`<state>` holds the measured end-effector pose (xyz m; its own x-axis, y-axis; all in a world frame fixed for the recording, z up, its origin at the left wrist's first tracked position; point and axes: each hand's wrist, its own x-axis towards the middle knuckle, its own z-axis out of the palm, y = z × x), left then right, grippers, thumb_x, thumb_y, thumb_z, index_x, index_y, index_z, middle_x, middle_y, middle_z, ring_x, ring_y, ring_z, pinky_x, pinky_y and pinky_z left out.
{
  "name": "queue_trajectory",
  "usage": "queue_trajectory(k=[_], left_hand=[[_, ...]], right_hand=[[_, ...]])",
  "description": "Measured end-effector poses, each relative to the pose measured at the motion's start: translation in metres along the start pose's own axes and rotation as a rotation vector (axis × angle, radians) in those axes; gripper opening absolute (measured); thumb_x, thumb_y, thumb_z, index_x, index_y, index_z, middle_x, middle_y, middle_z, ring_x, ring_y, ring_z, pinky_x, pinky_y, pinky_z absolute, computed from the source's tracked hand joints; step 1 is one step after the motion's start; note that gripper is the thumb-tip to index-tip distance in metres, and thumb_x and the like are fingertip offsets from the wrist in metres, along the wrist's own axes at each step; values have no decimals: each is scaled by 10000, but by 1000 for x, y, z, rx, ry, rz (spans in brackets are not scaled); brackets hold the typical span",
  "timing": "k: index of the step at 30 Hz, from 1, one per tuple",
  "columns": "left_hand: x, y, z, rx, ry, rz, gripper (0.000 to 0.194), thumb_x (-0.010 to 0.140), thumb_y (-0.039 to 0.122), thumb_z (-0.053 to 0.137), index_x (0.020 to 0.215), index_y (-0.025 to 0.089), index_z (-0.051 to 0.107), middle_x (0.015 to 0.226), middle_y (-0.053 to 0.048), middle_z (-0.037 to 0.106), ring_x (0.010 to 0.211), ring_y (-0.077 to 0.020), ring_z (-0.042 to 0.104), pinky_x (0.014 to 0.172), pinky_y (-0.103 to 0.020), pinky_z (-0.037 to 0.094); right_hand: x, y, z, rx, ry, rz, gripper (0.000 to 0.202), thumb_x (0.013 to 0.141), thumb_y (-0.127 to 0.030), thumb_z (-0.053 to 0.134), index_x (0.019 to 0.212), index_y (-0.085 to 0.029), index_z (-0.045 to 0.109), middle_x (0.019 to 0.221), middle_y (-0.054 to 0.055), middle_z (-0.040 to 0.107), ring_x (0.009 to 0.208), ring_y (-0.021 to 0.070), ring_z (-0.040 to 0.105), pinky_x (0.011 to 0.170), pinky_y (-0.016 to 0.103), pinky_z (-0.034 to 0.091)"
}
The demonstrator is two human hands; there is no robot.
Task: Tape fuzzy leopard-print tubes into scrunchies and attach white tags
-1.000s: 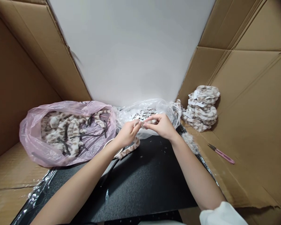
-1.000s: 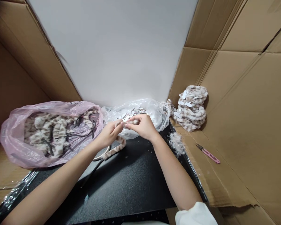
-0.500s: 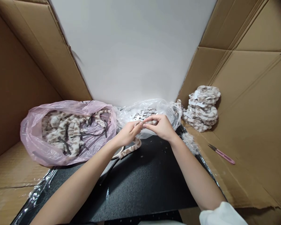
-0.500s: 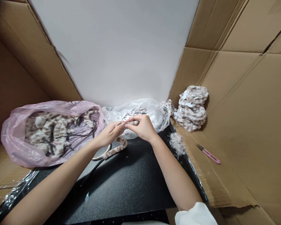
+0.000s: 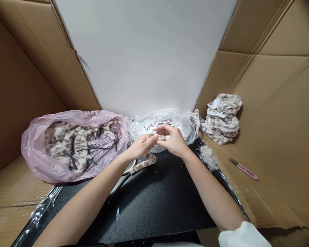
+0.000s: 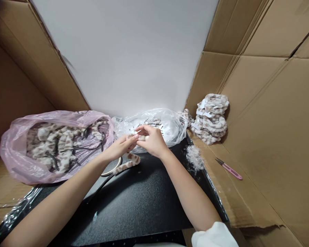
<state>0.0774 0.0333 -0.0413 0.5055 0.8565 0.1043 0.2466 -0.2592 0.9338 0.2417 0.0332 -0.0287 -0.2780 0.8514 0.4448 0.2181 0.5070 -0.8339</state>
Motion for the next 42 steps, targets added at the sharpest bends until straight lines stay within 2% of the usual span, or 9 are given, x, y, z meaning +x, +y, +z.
queue_trajectory(k=[3, 5, 10, 14, 17, 23, 34, 37, 42], left_hand=[[3, -1, -1, -59, 120, 0, 417, 902, 470, 386, 590, 208, 296, 498, 77, 228, 453, -76, 186, 445, -228, 165], [4, -2, -2, -21, 202, 26, 379, 899, 433, 384, 604, 205, 315, 509, 72, 260, 461, -83, 217, 456, -227, 193], [2, -1, 0, 206, 300, 67, 358, 906, 421, 391, 634, 189, 390, 578, 45, 362, 537, -110, 345, 520, -231, 278], [-2, 3, 4, 256, 278, 99, 347, 917, 417, 390, 666, 182, 427, 618, 33, 390, 585, -122, 393, 558, -232, 319], [-4, 5, 5, 188, 246, 72, 362, 927, 450, 377, 689, 184, 431, 609, 41, 378, 539, -111, 373, 517, -225, 307], [-3, 6, 5, 69, 201, 52, 414, 928, 506, 355, 656, 194, 368, 548, 59, 311, 484, -94, 287, 466, -222, 237], [-4, 6, 0, -239, -109, -39, 512, 873, 631, 398, 604, 200, 332, 538, 76, 217, 461, -68, 169, 422, -203, 156], [-5, 7, 0, -139, -95, -33, 534, 885, 646, 348, 591, 200, 323, 531, 67, 232, 461, -76, 186, 421, -211, 169], [-6, 8, -1, 117, 37, 22, 484, 925, 573, 329, 639, 187, 391, 580, 36, 338, 504, -101, 322, 453, -219, 270]], right_hand=[[1, -2, -6, -3, -28, -6, 442, 621, -178, 762, 1040, -185, 622, 1037, 59, 669, 927, 184, 653, 835, 313, 539], [2, -4, -13, 16, -23, 37, 487, 617, -238, 789, 1067, -185, 610, 1071, 73, 652, 885, 176, 654, 805, 313, 551], [3, -6, -20, 32, 25, 100, 376, 649, -304, 784, 975, -172, 649, 834, 46, 676, 692, 153, 639, 662, 288, 541], [2, -6, -14, -57, -5, 54, 158, 703, -283, 738, 786, -156, 692, 698, 33, 679, 647, 164, 629, 589, 267, 496], [2, -5, -11, -35, -13, 63, 108, 707, -252, 721, 737, -149, 709, 693, 42, 699, 662, 179, 646, 594, 272, 492], [3, 0, -9, 113, -18, 135, 215, 632, -301, 792, 761, -144, 722, 722, 66, 716, 699, 220, 682, 631, 313, 530], [2, 4, -8, 79, -148, 89, 287, 611, -344, 814, 776, -132, 714, 741, 46, 693, 696, 184, 633, 625, 271, 486], [0, 3, -7, 4, -162, 50, 183, 664, -254, 755, 797, -135, 713, 750, 38, 689, 709, 180, 627, 641, 264, 476], [1, 3, -7, -55, -119, 26, 94, 704, -213, 692, 764, -143, 710, 708, 24, 678, 718, 186, 628, 659, 264, 463]])
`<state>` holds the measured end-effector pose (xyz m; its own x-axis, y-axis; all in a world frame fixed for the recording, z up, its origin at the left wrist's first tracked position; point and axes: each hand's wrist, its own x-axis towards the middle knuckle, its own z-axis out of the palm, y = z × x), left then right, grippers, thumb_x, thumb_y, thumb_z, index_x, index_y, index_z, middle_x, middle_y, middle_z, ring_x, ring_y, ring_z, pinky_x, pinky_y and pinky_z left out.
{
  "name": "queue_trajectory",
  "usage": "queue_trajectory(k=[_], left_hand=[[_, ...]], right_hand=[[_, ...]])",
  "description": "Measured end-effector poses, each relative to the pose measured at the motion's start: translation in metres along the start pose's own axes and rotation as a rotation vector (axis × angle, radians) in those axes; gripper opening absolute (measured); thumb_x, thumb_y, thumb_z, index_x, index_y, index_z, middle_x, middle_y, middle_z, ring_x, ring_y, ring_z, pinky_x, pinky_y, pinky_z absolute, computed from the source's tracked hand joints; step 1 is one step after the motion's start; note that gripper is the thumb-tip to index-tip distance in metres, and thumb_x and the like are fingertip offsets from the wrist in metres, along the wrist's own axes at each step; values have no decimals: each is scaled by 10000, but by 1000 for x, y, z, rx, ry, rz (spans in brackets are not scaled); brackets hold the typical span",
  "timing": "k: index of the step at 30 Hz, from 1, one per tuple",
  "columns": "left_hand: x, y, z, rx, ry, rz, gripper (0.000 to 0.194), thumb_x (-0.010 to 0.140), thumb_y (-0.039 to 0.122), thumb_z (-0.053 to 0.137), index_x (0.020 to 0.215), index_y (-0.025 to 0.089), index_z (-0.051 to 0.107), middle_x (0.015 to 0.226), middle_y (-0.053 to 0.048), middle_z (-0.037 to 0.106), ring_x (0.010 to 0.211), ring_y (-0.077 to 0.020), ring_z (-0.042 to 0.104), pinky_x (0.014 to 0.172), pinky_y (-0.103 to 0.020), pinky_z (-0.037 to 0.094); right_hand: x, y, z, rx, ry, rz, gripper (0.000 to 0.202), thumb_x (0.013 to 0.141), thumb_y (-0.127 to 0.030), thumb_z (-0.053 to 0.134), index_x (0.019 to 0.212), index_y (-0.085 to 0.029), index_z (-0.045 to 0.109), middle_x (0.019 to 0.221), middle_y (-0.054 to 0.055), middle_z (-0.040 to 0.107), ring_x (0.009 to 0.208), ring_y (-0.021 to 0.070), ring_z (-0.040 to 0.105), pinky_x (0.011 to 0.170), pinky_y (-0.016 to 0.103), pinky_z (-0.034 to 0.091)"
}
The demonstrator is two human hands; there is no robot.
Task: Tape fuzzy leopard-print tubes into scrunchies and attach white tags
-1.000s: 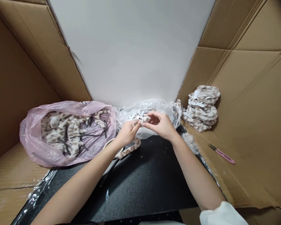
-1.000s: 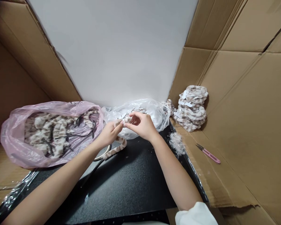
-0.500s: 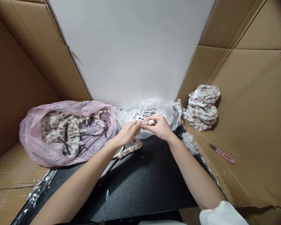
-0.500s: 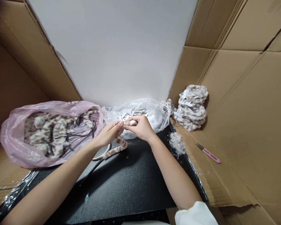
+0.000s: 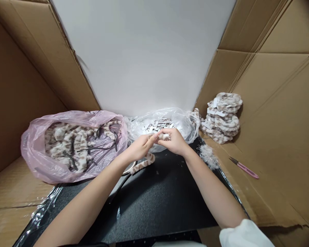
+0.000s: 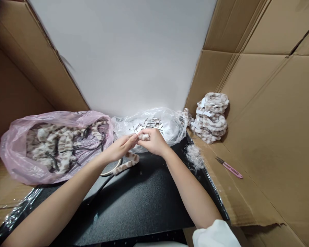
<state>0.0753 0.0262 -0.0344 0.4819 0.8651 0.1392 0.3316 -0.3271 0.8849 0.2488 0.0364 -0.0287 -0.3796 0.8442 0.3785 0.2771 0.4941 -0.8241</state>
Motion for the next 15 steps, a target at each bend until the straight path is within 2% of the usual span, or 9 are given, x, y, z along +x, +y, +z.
queue_trajectory(k=[3, 8, 12, 15], left_hand=[[0, 1, 1, -5, 9, 37, 432, 935, 529, 346, 687, 183, 420, 613, 30, 373, 534, -106, 348, 473, -221, 296], [0, 3, 5, -142, -34, 45, 378, 939, 491, 352, 734, 181, 419, 582, 57, 313, 500, -90, 258, 451, -220, 233], [1, 1, 8, -224, 38, 58, 302, 941, 459, 354, 886, 178, 448, 585, 77, 285, 490, -90, 240, 457, -213, 231], [2, 0, 10, -186, 108, 49, 300, 941, 451, 339, 818, 190, 420, 580, 75, 293, 488, -94, 250, 462, -218, 240]], right_hand=[[0, -2, -2, -12, 23, 3, 93, 702, -207, 684, 766, -144, 708, 707, 20, 676, 719, 181, 629, 661, 260, 458], [0, -4, -4, 54, 26, 6, 136, 694, -231, 708, 804, -151, 711, 775, 35, 697, 742, 186, 646, 657, 267, 481], [1, -3, -2, 223, -16, 16, 297, 647, -271, 781, 907, -165, 686, 872, 48, 702, 802, 195, 664, 738, 302, 528], [2, -3, -1, 286, -10, 36, 407, 606, -316, 825, 945, -175, 650, 896, 46, 691, 805, 189, 666, 776, 318, 541]])
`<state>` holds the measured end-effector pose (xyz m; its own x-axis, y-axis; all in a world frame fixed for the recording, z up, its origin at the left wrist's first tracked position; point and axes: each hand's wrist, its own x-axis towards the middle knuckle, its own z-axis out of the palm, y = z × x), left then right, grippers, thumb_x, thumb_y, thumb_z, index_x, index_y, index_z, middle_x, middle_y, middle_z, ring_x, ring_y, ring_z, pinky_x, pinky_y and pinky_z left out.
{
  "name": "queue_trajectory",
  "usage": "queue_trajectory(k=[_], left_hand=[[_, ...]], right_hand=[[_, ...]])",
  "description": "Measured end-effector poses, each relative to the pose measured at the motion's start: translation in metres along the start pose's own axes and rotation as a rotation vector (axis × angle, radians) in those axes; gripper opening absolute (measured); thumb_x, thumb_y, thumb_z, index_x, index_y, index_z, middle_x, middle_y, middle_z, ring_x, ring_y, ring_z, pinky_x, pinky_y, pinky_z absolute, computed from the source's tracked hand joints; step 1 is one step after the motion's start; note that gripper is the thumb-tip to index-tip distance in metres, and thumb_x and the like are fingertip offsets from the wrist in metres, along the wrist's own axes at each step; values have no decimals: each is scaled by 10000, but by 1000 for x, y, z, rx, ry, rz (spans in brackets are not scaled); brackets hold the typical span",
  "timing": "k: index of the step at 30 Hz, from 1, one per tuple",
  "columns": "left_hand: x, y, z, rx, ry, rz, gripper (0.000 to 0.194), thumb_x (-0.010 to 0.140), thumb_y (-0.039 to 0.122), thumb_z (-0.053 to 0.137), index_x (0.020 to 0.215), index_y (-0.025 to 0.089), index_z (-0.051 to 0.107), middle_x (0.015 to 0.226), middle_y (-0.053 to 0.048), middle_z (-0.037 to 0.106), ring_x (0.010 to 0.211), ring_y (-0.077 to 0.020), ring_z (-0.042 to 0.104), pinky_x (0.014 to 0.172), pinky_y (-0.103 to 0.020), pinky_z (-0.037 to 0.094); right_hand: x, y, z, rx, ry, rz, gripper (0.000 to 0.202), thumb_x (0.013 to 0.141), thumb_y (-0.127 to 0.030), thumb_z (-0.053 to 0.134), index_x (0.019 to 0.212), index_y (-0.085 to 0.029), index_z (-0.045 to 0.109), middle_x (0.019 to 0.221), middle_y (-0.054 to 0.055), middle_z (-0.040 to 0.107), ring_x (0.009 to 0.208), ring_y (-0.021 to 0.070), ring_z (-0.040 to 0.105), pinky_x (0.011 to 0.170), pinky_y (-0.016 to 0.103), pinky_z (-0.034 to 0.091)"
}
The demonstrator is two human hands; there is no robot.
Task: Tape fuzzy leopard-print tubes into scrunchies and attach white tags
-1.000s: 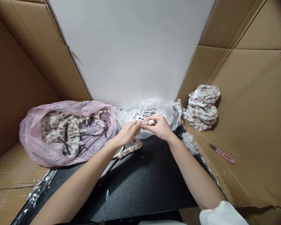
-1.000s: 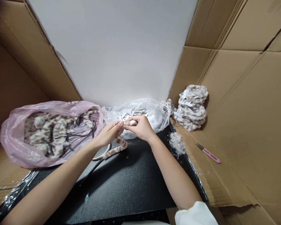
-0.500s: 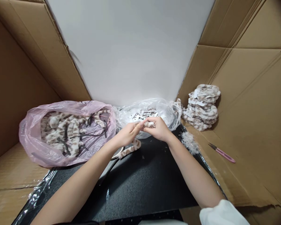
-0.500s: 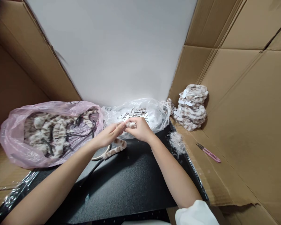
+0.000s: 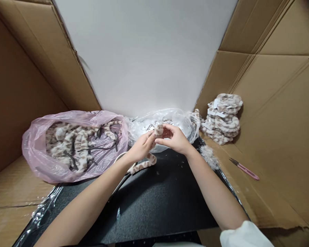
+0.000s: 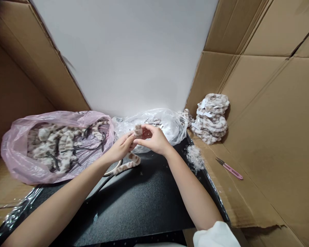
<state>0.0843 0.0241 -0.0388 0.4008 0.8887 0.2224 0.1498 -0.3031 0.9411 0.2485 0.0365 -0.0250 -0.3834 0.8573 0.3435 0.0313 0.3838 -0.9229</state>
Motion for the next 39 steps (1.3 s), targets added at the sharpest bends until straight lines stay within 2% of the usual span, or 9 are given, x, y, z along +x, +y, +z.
queue_trajectory(k=[4, 8, 13, 18, 22, 25, 29, 35, 39], left_hand=[[0, 0, 1, 86, 19, -11, 338, 944, 419, 309, 688, 203, 350, 576, 56, 306, 499, -99, 271, 467, -228, 247], [0, -2, 2, 100, 14, -5, 350, 947, 407, 312, 668, 199, 348, 590, 49, 315, 511, -96, 271, 467, -226, 246], [1, -6, 4, -62, 12, -10, 359, 929, 469, 361, 693, 200, 355, 583, 60, 300, 490, -84, 249, 447, -214, 216], [3, -3, 4, -297, -21, -104, 359, 877, 509, 460, 725, 210, 334, 581, 86, 227, 473, -67, 166, 432, -200, 159], [3, -3, 3, -375, -87, -139, 384, 879, 536, 432, 704, 209, 334, 565, 89, 193, 473, -65, 118, 430, -195, 116], [2, -3, 2, -360, -123, -160, 446, 872, 590, 417, 665, 212, 304, 547, 90, 185, 470, -64, 110, 428, -190, 116], [0, -2, 3, -372, -141, -209, 512, 837, 671, 431, 651, 217, 286, 538, 91, 188, 469, -61, 112, 417, -184, 129], [0, -1, 4, -427, -116, -267, 557, 799, 705, 477, 645, 221, 250, 538, 94, 175, 463, -53, 107, 414, -180, 115], [2, -2, 4, -492, -92, -328, 544, 798, 693, 481, 651, 224, 249, 539, 98, 171, 454, -50, 101, 410, -175, 102]], right_hand=[[0, -1, 1, 26, 27, 27, 361, 633, -401, 804, 875, -180, 652, 822, 30, 684, 753, 179, 659, 734, 309, 546], [1, 1, 1, 4, 114, 12, 256, 663, -375, 779, 741, -164, 656, 714, 19, 664, 669, 161, 634, 676, 297, 535], [2, 3, 2, 51, 114, 37, 308, 605, -407, 809, 712, -165, 652, 722, 28, 675, 694, 178, 646, 708, 328, 547], [4, 6, 7, 68, 129, 2, 414, 536, -492, 839, 702, -168, 643, 738, 31, 657, 729, 182, 632, 722, 319, 538], [7, 20, 9, 51, 123, -96, 412, 598, -539, 797, 685, -171, 633, 734, 18, 586, 712, 159, 580, 688, 287, 510], [8, 32, 11, 47, 117, -93, 417, 639, -568, 759, 709, -177, 632, 767, 23, 589, 748, 165, 572, 709, 290, 502], [7, 37, 14, -14, 132, -81, 407, 648, -553, 757, 720, -179, 615, 703, 3, 570, 680, 143, 527, 659, 270, 471], [3, 27, 16, -6, 127, -67, 429, 624, -532, 775, 630, -200, 504, 641, -24, 494, 640, 137, 494, 646, 271, 451], [3, 26, 16, -37, 88, -131, 329, 667, -461, 768, 671, -188, 585, 698, -9, 526, 678, 145, 513, 672, 278, 446]])
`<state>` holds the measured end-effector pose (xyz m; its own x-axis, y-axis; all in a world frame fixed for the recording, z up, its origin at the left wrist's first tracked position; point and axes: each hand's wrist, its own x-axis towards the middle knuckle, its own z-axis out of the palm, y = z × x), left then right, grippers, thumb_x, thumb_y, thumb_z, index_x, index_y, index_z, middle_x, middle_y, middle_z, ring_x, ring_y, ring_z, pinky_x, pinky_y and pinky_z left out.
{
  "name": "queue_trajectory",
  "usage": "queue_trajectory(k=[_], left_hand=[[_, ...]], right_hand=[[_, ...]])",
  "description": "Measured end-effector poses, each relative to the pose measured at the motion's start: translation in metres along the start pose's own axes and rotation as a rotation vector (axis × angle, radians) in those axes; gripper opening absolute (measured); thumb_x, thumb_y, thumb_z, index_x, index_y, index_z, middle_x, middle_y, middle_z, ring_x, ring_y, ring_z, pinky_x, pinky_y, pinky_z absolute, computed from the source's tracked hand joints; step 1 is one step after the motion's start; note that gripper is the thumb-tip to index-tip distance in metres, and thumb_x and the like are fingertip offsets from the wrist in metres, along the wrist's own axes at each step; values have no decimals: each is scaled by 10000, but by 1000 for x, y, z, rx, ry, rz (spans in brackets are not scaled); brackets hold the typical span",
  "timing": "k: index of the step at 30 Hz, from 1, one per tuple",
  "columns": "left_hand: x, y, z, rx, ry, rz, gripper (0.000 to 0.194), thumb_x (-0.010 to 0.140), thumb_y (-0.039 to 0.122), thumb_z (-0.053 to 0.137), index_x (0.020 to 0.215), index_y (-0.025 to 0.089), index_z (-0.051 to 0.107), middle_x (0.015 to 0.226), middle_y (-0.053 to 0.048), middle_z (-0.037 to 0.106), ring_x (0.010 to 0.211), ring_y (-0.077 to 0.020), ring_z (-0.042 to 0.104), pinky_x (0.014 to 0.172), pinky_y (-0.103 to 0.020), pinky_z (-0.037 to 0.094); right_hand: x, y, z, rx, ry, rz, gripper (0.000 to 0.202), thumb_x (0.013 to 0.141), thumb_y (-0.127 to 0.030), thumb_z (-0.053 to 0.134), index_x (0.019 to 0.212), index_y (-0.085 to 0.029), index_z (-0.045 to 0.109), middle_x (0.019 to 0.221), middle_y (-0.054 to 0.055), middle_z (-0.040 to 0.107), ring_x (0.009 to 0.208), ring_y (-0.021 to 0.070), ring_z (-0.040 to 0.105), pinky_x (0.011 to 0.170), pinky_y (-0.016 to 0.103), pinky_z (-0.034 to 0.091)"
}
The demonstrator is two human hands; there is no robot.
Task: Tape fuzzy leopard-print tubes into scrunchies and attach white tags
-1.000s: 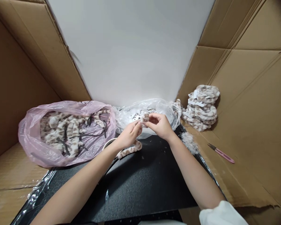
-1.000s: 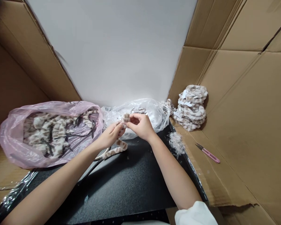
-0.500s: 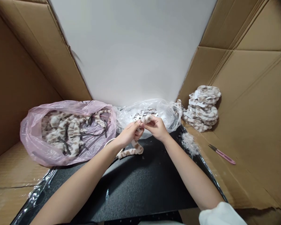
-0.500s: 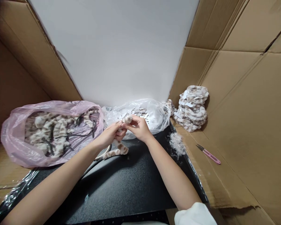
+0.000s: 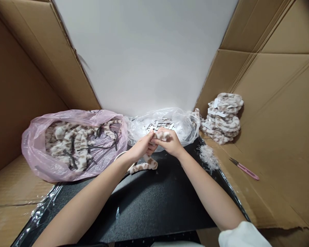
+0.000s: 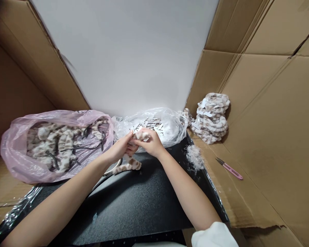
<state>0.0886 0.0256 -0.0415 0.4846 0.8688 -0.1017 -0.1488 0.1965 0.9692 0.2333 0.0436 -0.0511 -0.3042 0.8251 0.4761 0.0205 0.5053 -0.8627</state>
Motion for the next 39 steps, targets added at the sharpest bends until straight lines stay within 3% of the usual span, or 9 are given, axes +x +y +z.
queue_trajectory(k=[6, 9, 14, 17, 19, 25, 29, 33, 39], left_hand=[[2, -4, 2, 6, 17, 46, 496, 758, 570, 630, 681, 216, 292, 563, 107, 170, 455, -39, 126, 423, -165, 111], [3, -8, 2, 25, 61, 127, 446, 792, 526, 592, 670, 213, 299, 541, 107, 183, 445, -41, 138, 419, -171, 122], [6, -11, -2, 194, 294, 292, 305, 883, 447, 474, 725, 198, 396, 512, 89, 292, 434, -69, 235, 418, -194, 196], [6, -11, -6, 339, 445, 405, 317, 914, 419, 434, 693, 194, 396, 527, 71, 336, 462, -82, 298, 445, -210, 247], [6, -11, -7, 377, 464, 441, 328, 925, 410, 423, 682, 192, 392, 546, 65, 344, 474, -84, 302, 461, -218, 256], [5, -13, -4, 333, 388, 487, 318, 930, 403, 430, 700, 183, 420, 603, 56, 336, 517, -88, 302, 488, -224, 260], [4, -12, -6, 372, 289, 434, 332, 925, 434, 431, 711, 180, 431, 592, 58, 322, 514, -90, 281, 479, -227, 241], [3, -10, -8, 367, 155, 363, 330, 914, 461, 452, 752, 174, 454, 578, 64, 301, 504, -87, 254, 463, -221, 212], [2, -6, -8, 249, -43, 264, 456, 911, 574, 408, 665, 196, 339, 554, 76, 219, 478, -71, 176, 437, -209, 140]], right_hand=[[0, 7, 7, -73, 36, -55, 202, 766, -402, 677, 755, -204, 717, 762, 11, 515, 730, 162, 512, 670, 282, 438], [0, 5, 4, -142, 20, -113, 189, 808, -355, 637, 892, -222, 741, 829, 26, 519, 808, 178, 534, 750, 305, 454], [-2, -17, -11, -343, -16, -206, 492, 720, -339, 743, 1179, -218, 612, 889, 31, 585, 801, 173, 554, 752, 310, 476], [-3, -29, -13, -382, 34, -200, 390, 713, -313, 750, 1068, -195, 639, 766, 5, 617, 702, 148, 573, 709, 293, 496], [-3, -32, -9, -383, 85, -166, 229, 744, -281, 714, 948, -184, 675, 715, 6, 639, 675, 144, 597, 696, 289, 510], [-2, -16, 6, -155, 121, 40, 165, 742, -252, 682, 873, -154, 701, 831, 60, 714, 760, 175, 662, 716, 295, 539], [-1, -13, 7, -158, 180, -6, 138, 788, -225, 605, 869, -158, 695, 863, 55, 692, 829, 177, 641, 778, 301, 509], [0, -20, -2, -163, 91, -21, 150, 832, -226, 559, 860, -163, 692, 878, 55, 689, 878, 180, 639, 824, 308, 487], [2, -25, -14, -169, -23, -49, 110, 810, -205, 613, 828, -168, 715, 838, 45, 679, 829, 170, 627, 785, 299, 471]])
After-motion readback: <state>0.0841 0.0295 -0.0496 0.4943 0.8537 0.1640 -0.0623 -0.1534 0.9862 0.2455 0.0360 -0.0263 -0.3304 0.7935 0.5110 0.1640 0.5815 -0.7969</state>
